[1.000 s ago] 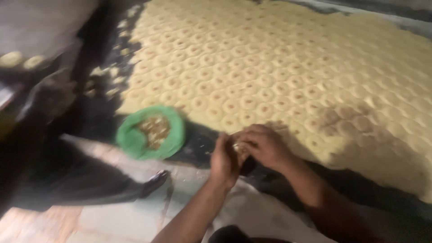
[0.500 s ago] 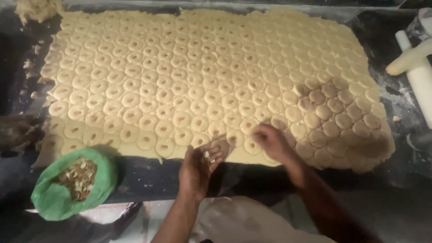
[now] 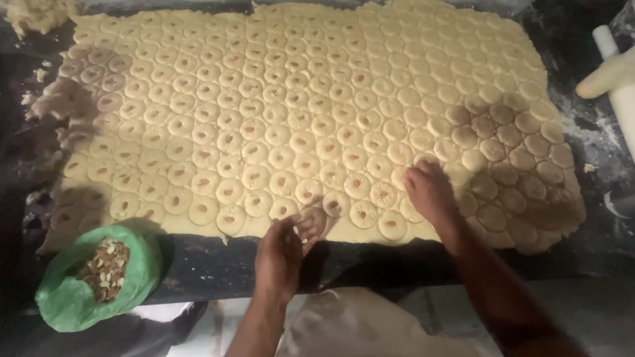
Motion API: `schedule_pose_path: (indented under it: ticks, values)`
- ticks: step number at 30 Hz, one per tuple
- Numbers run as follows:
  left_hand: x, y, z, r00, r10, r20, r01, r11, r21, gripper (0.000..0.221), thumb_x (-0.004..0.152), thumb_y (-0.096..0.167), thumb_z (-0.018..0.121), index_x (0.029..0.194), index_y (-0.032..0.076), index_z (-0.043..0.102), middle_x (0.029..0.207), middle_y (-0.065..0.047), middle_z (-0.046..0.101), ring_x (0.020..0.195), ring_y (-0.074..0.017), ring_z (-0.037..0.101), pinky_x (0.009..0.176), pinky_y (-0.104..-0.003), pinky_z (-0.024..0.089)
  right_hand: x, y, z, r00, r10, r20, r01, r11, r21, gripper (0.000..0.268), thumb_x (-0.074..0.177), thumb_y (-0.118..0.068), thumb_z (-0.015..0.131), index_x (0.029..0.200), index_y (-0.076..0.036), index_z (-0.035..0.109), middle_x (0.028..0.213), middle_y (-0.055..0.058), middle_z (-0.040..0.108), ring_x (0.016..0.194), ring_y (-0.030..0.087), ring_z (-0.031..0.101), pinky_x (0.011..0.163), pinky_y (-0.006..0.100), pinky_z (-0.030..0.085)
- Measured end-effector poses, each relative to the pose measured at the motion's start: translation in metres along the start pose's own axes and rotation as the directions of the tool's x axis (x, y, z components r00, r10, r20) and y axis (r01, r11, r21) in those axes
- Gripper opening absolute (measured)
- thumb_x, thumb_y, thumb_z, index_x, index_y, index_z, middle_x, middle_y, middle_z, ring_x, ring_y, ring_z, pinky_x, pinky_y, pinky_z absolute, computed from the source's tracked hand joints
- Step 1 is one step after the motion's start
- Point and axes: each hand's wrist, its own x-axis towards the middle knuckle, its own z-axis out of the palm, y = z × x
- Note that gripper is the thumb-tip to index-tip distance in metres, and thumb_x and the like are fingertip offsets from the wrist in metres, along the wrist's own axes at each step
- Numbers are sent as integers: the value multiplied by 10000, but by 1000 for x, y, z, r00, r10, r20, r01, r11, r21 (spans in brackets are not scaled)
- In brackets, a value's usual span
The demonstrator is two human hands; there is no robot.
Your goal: The person takes pieces of nuts from a green bowl and places them one at a time onto the center of ring-shaped dough pieces arranged in rows on a large tray, garnishing each piece by hand.
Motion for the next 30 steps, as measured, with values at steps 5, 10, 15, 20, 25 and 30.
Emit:
schedule_pose_path:
  ticks: [5, 10, 15, 20, 25, 30]
  values:
    - [-9, 4, -21, 997, 10, -73, -7, 999, 42, 406, 1019, 348, 421, 1138, 24, 634, 1095, -162, 727, 1038, -271, 688, 948, -421, 533, -13, 1, -7, 998, -54, -17, 55, 997, 50, 128, 908, -67, 649, 981, -129, 733, 961, 102, 662, 969, 353, 625, 841, 464, 522]
    - [-7, 6, -37, 995, 74, 61, -69, 994, -87, 592, 1077, 514, 365, 1172, -6, 633, 1108, -177, 699, 1058, -282, 669, 1002, -449, 511, 2, -51, -47, 999, -49, -5, 49, 982, 183, 230, 898, -42, 645, 1107, -51, 740, 1000, 161, 638, 961, 363, 622, 811, 424, 525]
    - [-25, 19, -46, 997, 59, 51, -53, 992, -117, 687, 1051, 557, 303, 1227, -21, 630, 1157, -175, 702, 1085, -281, 669, 1018, -427, 517, -11, -154, -46, 997, -43, 67, 5, 869, 494, 148, 941, -58, 651, 1076, -40, 710, 1065, 116, 666, 906, 260, 672, 699, 340, 551]
    - [-40, 39, -52, 994, 15, 106, 0, 990, -140, 684, 1039, 562, 298, 1260, -30, 561, 1185, -203, 692, 1118, -302, 678, 1041, -433, 523, -16, -247, -52, 972, -115, 206, -22, 825, 564, 138, 911, -75, 706, 1044, -75, 743, 971, 77, 673, 824, 227, 670, 645, 324, 553]
    - [-41, 37, -68, 996, -55, 68, 61, 995, -85, 628, 1064, 527, 334, 1286, -24, 537, 1176, -157, 682, 1083, -262, 676, 984, -413, 527, -22, -291, -49, 940, -277, 198, 100, 781, 616, 229, 868, -81, 736, 1096, -89, 754, 972, 84, 664, 899, 259, 665, 756, 345, 536]
    - [-42, 26, -77, 990, -83, 111, 90, 994, -57, 614, 1068, 526, 369, 1312, 4, 580, 1183, -120, 677, 1033, -216, 653, 922, -359, 533, -29, -296, -31, 954, -260, 149, 150, 845, 513, 247, 870, -78, 733, 1116, -76, 722, 1014, 96, 658, 946, 293, 656, 778, 380, 533]
